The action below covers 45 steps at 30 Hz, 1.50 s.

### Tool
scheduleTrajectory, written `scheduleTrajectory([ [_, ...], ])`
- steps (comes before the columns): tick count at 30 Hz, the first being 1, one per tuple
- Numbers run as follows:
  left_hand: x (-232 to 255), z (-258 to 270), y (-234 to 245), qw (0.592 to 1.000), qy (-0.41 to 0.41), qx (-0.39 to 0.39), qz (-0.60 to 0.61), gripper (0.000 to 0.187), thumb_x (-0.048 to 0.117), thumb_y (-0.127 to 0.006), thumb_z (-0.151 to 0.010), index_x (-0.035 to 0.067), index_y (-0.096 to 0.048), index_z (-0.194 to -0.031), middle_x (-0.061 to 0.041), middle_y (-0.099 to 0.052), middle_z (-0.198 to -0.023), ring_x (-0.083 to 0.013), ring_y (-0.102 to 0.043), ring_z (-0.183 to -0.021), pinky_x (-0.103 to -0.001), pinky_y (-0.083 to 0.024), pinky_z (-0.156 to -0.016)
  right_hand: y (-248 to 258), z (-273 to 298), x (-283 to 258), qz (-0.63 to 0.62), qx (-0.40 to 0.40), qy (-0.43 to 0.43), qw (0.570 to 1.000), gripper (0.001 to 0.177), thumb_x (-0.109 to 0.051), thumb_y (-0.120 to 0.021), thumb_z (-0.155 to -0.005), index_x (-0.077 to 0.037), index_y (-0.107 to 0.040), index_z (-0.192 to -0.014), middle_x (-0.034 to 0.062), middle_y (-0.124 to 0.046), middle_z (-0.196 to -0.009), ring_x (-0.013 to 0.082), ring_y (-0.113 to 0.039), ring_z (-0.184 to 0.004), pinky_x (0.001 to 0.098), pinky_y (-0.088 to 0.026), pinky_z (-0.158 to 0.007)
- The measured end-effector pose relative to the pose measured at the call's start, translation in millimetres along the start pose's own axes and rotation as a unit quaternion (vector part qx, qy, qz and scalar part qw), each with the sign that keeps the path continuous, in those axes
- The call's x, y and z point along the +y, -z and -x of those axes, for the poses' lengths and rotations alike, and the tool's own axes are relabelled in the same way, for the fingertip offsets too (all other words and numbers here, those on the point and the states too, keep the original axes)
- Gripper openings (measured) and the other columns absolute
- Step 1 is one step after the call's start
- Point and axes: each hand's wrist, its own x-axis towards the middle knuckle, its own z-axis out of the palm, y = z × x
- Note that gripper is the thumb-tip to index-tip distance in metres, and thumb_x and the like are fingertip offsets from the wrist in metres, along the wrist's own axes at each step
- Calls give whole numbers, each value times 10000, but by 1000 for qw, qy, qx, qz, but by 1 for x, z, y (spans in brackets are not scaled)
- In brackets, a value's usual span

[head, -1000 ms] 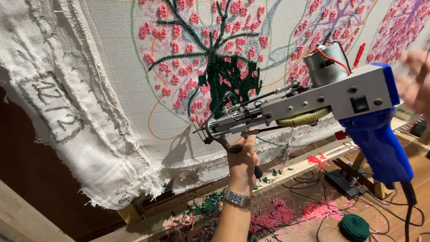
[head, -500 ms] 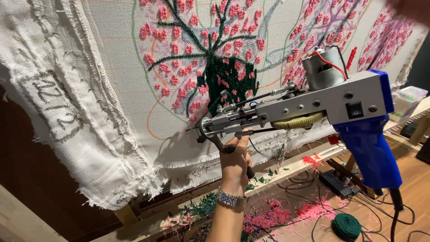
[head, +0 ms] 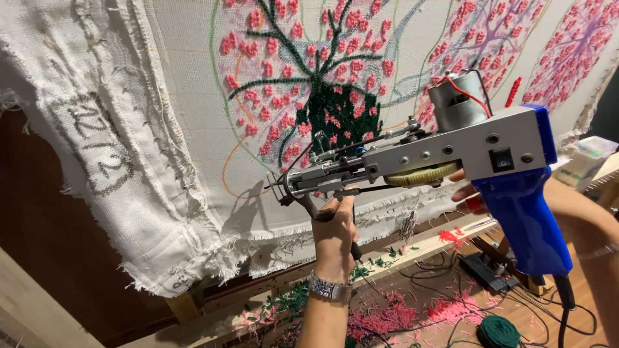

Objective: Using a tufting gun to create a leaf pattern on a rug canvas.

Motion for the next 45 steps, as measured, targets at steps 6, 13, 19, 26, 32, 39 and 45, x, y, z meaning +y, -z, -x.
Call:
scheduleTrajectory([
  [6,1,0,3,999,-27,0,-30,142,177,-707,-947,50,-729,-887,83,-466,-505,-33,-375,-388,-227,-281,-360,-197,14,-76,-322,-105,45,940,650,-367,-613,-1091,144,-453,-1461,413,-557,-1350,513,-603,-1208,546,-481,-1007],
  [13,-24,-11,19,982,-119,-1,-149,246,102,-709,-927,9,-746,-1152,48,-761,-860,-12,-635,-698,-179,-505,-624,-184,54,5,-112,97,-46,988,603,-200,-689,-972,71,-530,-1487,329,-694,-1081,411,-745,-877,531,-607,-715],
  [19,-13,-8,15,976,-75,34,-204,248,136,-704,-940,0,-774,-1136,-48,-769,-880,-91,-640,-732,-234,-515,-671,-185,48,6,-44,173,-71,981,380,-64,-677,-974,94,-607,-1313,227,-705,-859,320,-705,-702,486,-593,-581],
  [26,-24,-13,16,976,-90,29,-195,245,135,-733,-921,-15,-774,-1111,-35,-779,-917,-82,-655,-793,-237,-534,-741,-194,36,-6,-117,144,-43,982,372,-133,-642,-1022,106,-604,-1303,192,-645,-812,293,-647,-642,439,-545,-534],
  [32,-27,-19,22,982,-104,26,-158,235,110,-750,-910,-49,-774,-1081,-48,-773,-915,-82,-653,-806,-238,-535,-764,-207,25,-11,-146,181,-19,972,453,-263,-610,-1044,126,-593,-1274,175,-622,-847,253,-592,-643,387,-498,-498],
  [39,-15,-18,21,988,-91,15,-120,201,65,-750,-899,-73,-763,-1046,-82,-785,-953,-106,-694,-846,-238,-554,-798,-213,16,-9,-138,196,-21,971,434,-269,-599,-1043,114,-586,-1245,157,-632,-925,226,-589,-685,377,-490,-492],
  [45,-16,-19,21,987,-92,16,-134,189,61,-741,-895,-56,-765,-1042,-98,-797,-971,-125,-723,-865,-243,-570,-814,-214,17,-7,-143,198,-17,970,423,-268,-600,-1060,119,-592,-1231,173,-611,-879,238,-585,-666,383,-484,-485],
])
